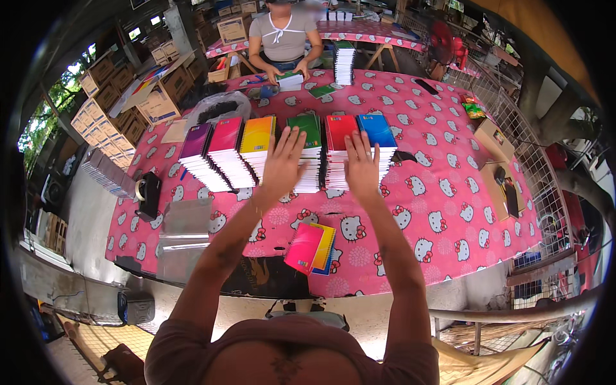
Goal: The person places notebooks into plastic sleeves, seals them with tape, and organizes the packaged notebooks into color-coded stacks on a table.
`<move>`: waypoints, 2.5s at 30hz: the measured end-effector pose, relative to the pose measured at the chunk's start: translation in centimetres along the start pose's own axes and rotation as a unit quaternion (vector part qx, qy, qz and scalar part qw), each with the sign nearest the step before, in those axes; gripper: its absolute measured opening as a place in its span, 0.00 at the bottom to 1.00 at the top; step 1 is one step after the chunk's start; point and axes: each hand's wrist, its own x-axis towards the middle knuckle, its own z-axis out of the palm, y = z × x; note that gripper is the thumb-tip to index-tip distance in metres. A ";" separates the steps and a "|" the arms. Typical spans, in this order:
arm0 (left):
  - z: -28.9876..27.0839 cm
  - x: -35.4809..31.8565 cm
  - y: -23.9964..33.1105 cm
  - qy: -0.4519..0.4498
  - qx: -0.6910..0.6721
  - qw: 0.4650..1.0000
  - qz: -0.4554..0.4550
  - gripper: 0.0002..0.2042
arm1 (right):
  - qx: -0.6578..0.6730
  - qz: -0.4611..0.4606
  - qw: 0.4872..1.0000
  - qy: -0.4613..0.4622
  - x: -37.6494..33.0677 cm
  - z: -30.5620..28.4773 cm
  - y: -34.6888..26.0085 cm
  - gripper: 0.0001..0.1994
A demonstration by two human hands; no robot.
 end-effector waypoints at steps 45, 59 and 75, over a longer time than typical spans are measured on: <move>-9.1 -5.6 -1.4 -0.490 -0.324 0.786 -0.193 0.13 | 0.297 0.321 0.878 -0.196 -22.4 2.7 -8.9 0.31; -14.4 -8.9 -20.9 0.077 0.290 0.862 -0.409 0.37 | 0.247 0.402 0.858 -0.204 -24.6 0.8 -13.3 0.38; -10.1 -5.4 -1.7 -0.284 -0.531 0.797 0.053 0.13 | 0.507 0.550 0.653 -0.118 -24.3 3.3 -9.8 0.35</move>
